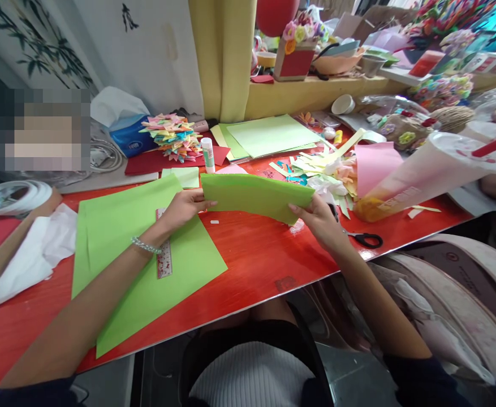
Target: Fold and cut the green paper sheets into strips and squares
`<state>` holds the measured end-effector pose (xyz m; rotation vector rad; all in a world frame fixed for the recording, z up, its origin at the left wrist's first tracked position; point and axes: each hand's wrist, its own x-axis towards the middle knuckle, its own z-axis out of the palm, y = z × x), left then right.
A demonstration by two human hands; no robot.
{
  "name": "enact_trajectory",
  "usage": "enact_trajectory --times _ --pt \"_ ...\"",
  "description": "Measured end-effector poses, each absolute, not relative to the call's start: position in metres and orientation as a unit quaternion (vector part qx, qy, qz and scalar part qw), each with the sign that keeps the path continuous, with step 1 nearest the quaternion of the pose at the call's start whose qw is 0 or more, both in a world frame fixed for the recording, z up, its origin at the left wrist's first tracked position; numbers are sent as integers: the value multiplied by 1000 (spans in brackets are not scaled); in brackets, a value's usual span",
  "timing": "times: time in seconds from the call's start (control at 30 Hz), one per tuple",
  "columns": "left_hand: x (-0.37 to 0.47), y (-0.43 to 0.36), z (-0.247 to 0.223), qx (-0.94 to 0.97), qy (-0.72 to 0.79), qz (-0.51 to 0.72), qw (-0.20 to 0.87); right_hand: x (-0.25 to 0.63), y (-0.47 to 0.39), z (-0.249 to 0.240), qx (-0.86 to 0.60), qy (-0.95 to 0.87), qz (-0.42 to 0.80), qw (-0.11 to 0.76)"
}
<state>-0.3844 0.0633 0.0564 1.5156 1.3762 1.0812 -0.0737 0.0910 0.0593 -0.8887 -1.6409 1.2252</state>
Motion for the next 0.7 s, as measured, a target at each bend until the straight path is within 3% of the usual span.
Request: enact_trajectory --times 0.23,0.43,0.7 --pt "-385 64 58 570 576 450 376 -76 90 60 -372 -642 521 422" --pt "-391 63 80 562 559 496 353 -74 87 73 -368 -553 639 389" --pt "-406 62 84 556 573 434 417 -70 89 91 -401 -517 699 288"
